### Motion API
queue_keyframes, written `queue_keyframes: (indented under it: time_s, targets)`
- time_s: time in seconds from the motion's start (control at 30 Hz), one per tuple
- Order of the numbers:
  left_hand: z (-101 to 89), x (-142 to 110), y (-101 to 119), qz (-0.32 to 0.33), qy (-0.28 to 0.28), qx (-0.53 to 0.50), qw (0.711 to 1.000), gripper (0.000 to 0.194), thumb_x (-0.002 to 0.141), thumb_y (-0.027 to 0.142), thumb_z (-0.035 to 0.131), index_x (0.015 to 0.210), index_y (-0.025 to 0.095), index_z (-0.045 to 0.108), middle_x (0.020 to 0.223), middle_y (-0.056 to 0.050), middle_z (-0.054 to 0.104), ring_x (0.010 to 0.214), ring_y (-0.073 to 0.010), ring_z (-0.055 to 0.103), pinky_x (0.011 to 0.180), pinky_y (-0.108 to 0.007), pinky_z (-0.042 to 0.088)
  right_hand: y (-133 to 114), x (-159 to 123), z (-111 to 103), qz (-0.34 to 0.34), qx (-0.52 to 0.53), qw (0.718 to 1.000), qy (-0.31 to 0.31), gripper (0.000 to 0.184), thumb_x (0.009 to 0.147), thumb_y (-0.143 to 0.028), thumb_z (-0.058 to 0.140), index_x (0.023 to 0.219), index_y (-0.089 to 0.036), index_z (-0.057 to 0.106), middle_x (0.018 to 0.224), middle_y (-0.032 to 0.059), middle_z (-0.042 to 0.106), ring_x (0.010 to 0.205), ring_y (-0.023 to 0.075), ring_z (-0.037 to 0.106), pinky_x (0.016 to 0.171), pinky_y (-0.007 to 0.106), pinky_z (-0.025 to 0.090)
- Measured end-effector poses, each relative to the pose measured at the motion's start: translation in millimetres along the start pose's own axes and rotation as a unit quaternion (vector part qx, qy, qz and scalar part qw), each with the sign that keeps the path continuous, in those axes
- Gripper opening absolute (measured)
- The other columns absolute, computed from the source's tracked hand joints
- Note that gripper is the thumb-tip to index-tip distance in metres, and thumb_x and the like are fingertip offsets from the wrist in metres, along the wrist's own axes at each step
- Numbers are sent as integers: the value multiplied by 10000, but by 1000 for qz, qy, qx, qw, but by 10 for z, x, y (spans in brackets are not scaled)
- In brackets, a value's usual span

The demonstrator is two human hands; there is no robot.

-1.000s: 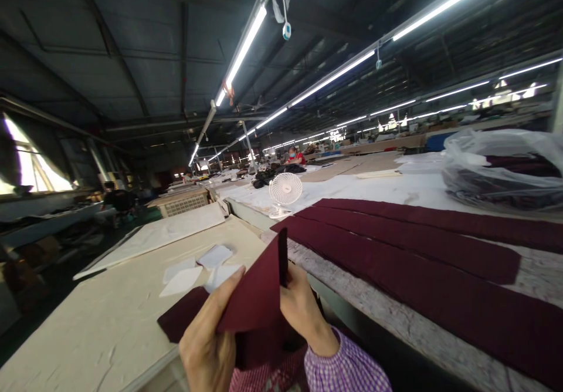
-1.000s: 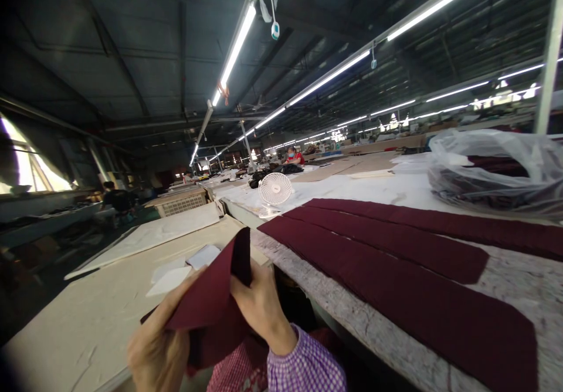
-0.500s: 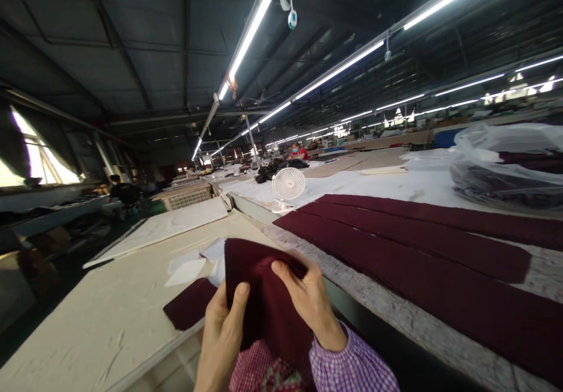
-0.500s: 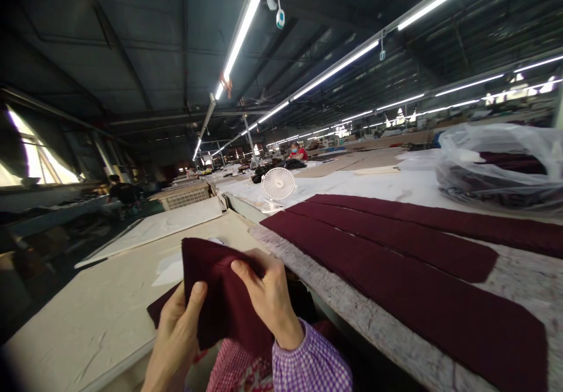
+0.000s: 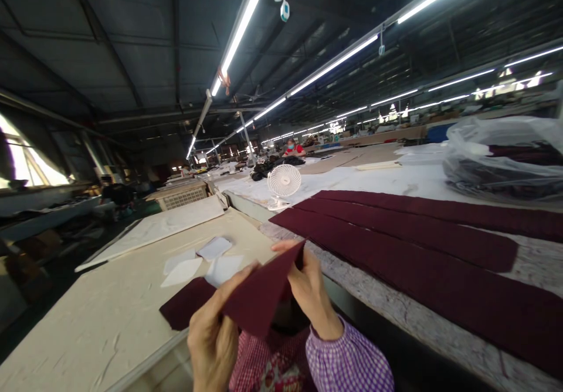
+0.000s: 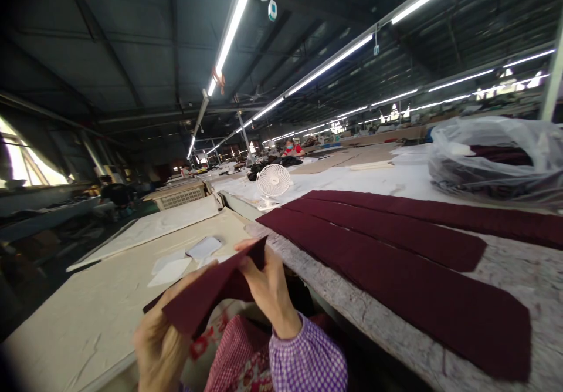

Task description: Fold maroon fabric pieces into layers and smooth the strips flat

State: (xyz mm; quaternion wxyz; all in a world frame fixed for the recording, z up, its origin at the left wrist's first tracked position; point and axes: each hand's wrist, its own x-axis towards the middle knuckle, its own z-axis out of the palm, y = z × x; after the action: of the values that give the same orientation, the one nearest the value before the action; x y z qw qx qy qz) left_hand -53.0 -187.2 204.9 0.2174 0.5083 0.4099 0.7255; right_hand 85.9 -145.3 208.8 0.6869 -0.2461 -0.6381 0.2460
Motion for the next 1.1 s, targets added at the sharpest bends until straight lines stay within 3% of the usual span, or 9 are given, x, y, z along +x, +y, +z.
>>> queue_keyframes:
  time_s: [0.07, 0.13, 0.2, 0.37, 0.53, 0.7, 0.83, 1.0, 1.1]
  targets:
    - [-2, 6, -3, 13, 5, -3, 1000, 294, 654, 401, 738, 869, 201, 737, 882, -67, 730, 926, -274, 648, 885, -355, 492, -13, 14, -4, -9, 15, 998, -60, 203, 832, -329, 597, 976, -196, 651, 754, 12, 634, 648, 146, 595, 605, 249, 507]
    - [13, 18, 10, -69, -9, -39, 997, 325, 721, 426, 679, 946, 194, 716, 844, -60, 728, 892, -257, 657, 843, -356, 510, -30, 21, 0, -78, -26, 992, -95, 154, 826, -260, 602, 949, -204, 675, 810, 36, 642, 738, 168, 609, 686, 282, 511]
    - [27, 33, 31, -111, -22, -53, 992, 333, 766, 430, 634, 977, 183, 707, 838, -59, 727, 872, -246, 661, 831, -356, 513, -26, 25, 18, -103, -53, 991, -73, 136, 832, -210, 584, 919, -202, 689, 859, 58, 648, 816, 187, 611, 752, 309, 501]
    - [23, 30, 78, 64, -4, 43, 997, 253, 776, 355, 644, 975, 220, 724, 1043, -50, 703, 1112, -250, 569, 1031, -360, 375, 68, 36, 84, 81, 85, 986, -115, 201, 881, -288, 526, 989, -182, 658, 836, 44, 683, 772, 178, 640, 707, 303, 538]
    - [15, 34, 25, -126, -4, -112, 986, 315, 806, 385, 618, 1063, 209, 664, 974, -35, 711, 946, -217, 639, 822, -287, 507, 123, 41, 34, 43, -35, 997, -48, 95, 784, -239, 637, 860, -187, 660, 829, 38, 677, 790, 188, 624, 747, 305, 509]
    - [12, 89, 27, -182, 29, -206, 961, 249, 760, 359, 682, 940, 187, 671, 867, -27, 725, 848, -202, 666, 754, -265, 525, 192, 66, -9, 168, 67, 978, -105, 305, 800, -385, 631, 1017, -176, 584, 925, 43, 680, 840, 190, 641, 723, 293, 527]
    - [4, 128, 36, -280, -3, -282, 918, 282, 736, 295, 713, 969, 145, 663, 848, -68, 728, 807, -217, 686, 764, -307, 541, 215, 59, 56, 173, 89, 978, -79, 409, 790, -380, 649, 1123, -190, 504, 1022, 69, 673, 891, 197, 651, 783, 315, 533]
    - [-27, 154, -3, -310, -25, -297, 903, 287, 739, 221, 707, 999, 111, 653, 827, -93, 731, 810, -236, 693, 778, -342, 550, 243, 45, 75, 109, 26, 992, -62, 612, 801, -335, 647, 1333, -246, 357, 1101, 89, 632, 903, 195, 648, 759, 323, 548]
    - [-54, 159, 2, -314, -40, -298, 901, 299, 711, 217, 730, 976, 96, 665, 822, -110, 732, 806, -253, 695, 779, -356, 554, 217, 54, -8, 34, -52, 995, -77, 471, 813, -315, 636, 1253, -255, 478, 1202, 89, 558, 954, 189, 616, 749, 292, 537]
